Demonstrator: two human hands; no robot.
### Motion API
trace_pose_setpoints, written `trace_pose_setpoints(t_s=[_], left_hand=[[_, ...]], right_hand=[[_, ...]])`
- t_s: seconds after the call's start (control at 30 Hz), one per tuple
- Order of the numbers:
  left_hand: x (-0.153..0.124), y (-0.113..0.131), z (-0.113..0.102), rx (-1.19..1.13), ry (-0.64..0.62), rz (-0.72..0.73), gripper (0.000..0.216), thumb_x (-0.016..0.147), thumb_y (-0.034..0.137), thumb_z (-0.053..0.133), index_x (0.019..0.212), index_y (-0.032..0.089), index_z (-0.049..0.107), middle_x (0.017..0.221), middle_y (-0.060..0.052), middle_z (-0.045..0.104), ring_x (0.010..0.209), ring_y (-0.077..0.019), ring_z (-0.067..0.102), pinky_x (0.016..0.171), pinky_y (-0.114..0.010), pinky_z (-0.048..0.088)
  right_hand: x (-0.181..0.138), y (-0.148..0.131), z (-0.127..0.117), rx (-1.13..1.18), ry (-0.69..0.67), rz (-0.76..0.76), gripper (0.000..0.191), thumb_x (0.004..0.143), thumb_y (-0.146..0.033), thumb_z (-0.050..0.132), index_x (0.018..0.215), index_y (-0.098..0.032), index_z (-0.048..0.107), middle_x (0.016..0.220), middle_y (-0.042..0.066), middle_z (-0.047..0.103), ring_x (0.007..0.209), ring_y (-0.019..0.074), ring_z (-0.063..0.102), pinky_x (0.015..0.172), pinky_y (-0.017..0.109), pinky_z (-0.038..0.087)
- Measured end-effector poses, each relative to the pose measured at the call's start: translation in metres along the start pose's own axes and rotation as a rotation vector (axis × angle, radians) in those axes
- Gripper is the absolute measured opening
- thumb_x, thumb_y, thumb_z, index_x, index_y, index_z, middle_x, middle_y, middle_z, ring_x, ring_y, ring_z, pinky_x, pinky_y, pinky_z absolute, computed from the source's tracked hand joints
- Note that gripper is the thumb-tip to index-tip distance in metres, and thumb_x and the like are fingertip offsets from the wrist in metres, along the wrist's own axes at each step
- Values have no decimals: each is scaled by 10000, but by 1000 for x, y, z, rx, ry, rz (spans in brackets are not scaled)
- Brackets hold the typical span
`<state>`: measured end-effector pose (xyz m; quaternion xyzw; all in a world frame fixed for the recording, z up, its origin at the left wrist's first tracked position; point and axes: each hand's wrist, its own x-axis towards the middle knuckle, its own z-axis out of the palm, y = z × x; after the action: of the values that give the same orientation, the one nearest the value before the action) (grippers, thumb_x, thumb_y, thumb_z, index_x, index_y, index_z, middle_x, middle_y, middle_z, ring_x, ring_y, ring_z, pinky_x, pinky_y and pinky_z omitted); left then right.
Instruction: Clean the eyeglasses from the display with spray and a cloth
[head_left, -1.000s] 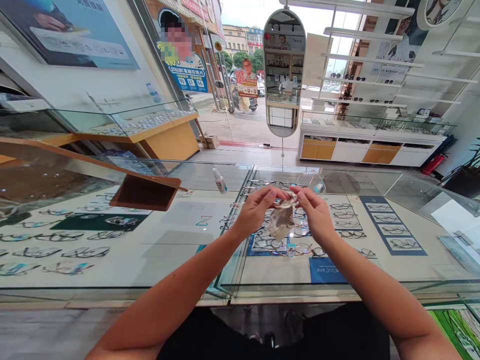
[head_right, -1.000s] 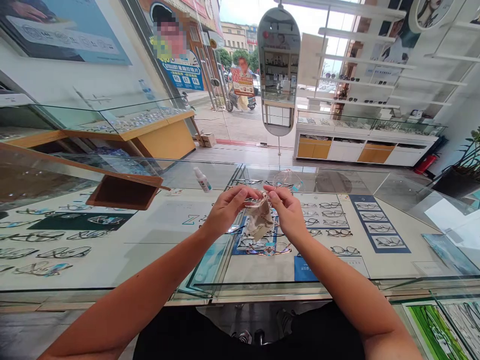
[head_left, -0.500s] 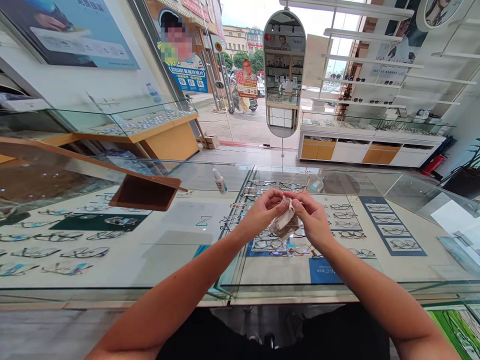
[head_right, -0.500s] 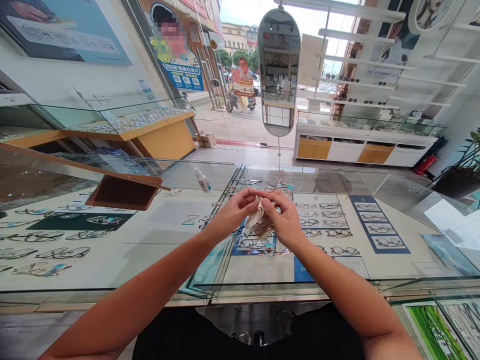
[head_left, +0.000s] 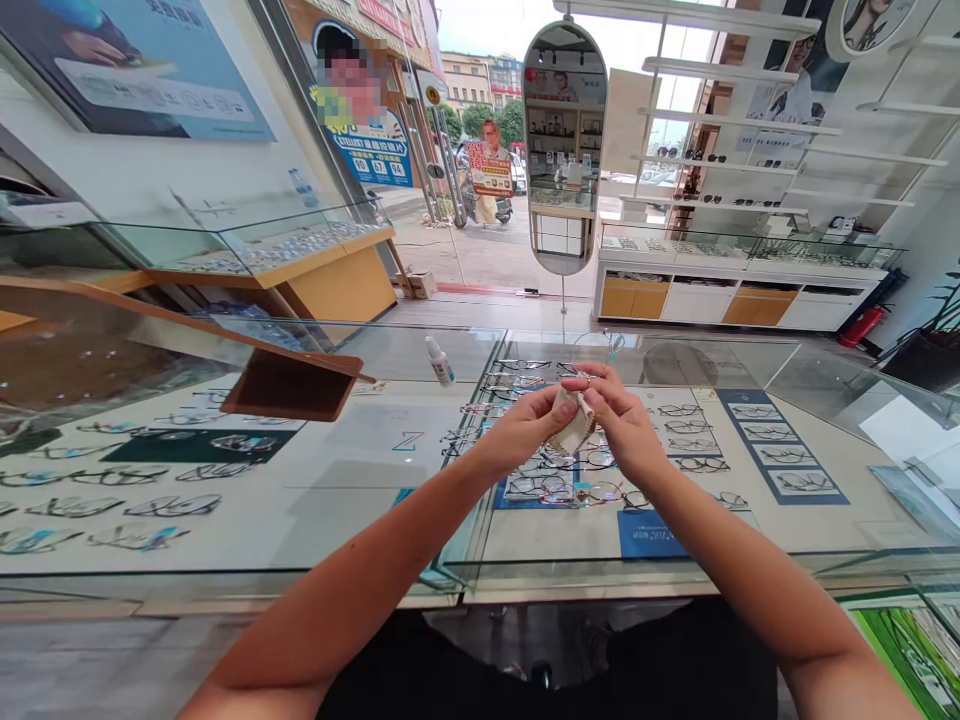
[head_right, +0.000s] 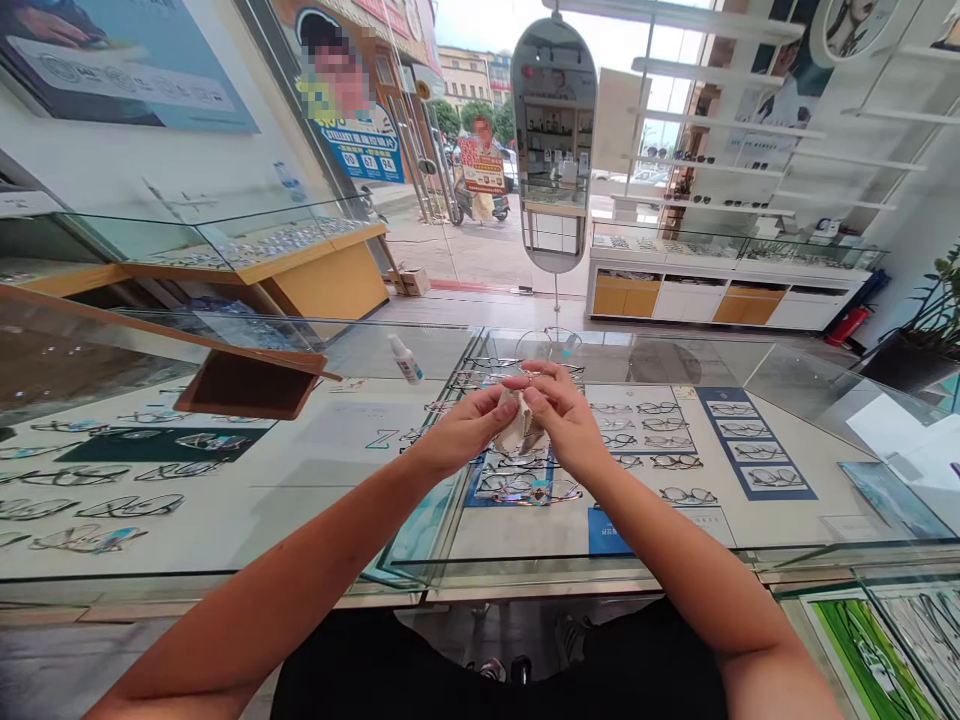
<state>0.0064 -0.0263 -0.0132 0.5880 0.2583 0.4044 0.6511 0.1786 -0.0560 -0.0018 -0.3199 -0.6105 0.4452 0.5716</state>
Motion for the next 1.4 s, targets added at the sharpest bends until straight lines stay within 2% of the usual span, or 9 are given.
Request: trace_pose_setpoints(t_s=[0.07, 0.17, 0.37, 0.5, 0.6, 0.8, 1.13, 1.23, 1.4], left_hand=[[1, 3, 0, -18, 18, 30, 582, 757, 645, 880, 1102, 197, 740, 909, -13, 699, 773, -127, 615, 691, -254, 470], [6, 17, 3, -22, 0, 94, 562, 756, 563, 915, 1155, 209, 736, 948, -19, 711, 803, -129, 635, 710, -249, 497], [36, 70, 19, 3, -32, 358, 556, 785, 556, 899, 1181, 218, 706, 921, -11, 694, 809, -130, 644, 706, -232, 525], [46, 105, 27, 122, -50, 542, 465, 836, 580, 845, 1030, 181, 706, 803, -5, 644, 675, -118, 581, 604, -243, 480], [41, 117, 28, 219, -61, 595, 422, 857, 558, 831, 900, 164, 686, 731, 4, 611, 605, -103, 531, 547, -242, 435], [33, 114, 29, 256, 25, 702, 392, 882, 544, 807, 871, 169, 695, 715, 1, 612, 598, -98, 519, 533, -232, 438], [45, 83, 51, 101, 370, 698, 456, 874, 618, 785, 787, 193, 643, 626, 35, 546, 544, -89, 454, 496, -225, 402], [49, 80, 49, 122, 321, 686, 511, 885, 689, 731, 772, 202, 628, 611, 33, 521, 556, -103, 456, 507, -237, 411], [57, 81, 30, 105, 124, 578, 512, 868, 705, 741, 856, 198, 674, 667, 17, 552, 610, -120, 492, 586, -255, 461]], right_hand=[[4, 0, 0, 89, -47, 27, 327, 918, -622, 709, 1066, -366, 849, 1409, 37, 687, 1442, 263, 532, 1218, 478, 406], [15, -9, 0, 215, -95, 70, 310, 907, -592, 732, 1044, -338, 846, 1334, 24, 767, 1369, 254, 615, 1232, 478, 399], [54, -67, 3, 315, -105, -47, 242, 835, -534, 810, 933, -314, 831, 1239, -6, 807, 1215, 227, 700, 1126, 444, 523], [71, -102, 9, 301, -125, -217, 160, 876, -451, 778, 893, -297, 819, 1155, -17, 819, 1249, 218, 698, 1173, 444, 509], [74, -108, 13, 319, -170, -253, 161, 886, -444, 764, 883, -291, 813, 1133, -12, 820, 1269, 225, 699, 1175, 449, 519], [75, -96, 23, 323, -153, -239, 211, 880, -505, 752, 932, -308, 805, 1249, -27, 811, 1313, 245, 694, 1189, 492, 513], [64, -73, 56, 317, 198, -349, 290, 980, -454, 575, 885, -278, 786, 1116, 7, 846, 1172, 220, 747, 1116, 435, 547], [66, -71, 54, 321, 237, -314, 232, 937, -394, 609, 838, -283, 786, 1069, 4, 848, 1126, 216, 755, 1080, 422, 562], [73, -74, 42, 332, 272, -187, 200, 874, -372, 634, 754, -291, 773, 1042, 14, 843, 1082, 226, 756, 1063, 441, 572]])
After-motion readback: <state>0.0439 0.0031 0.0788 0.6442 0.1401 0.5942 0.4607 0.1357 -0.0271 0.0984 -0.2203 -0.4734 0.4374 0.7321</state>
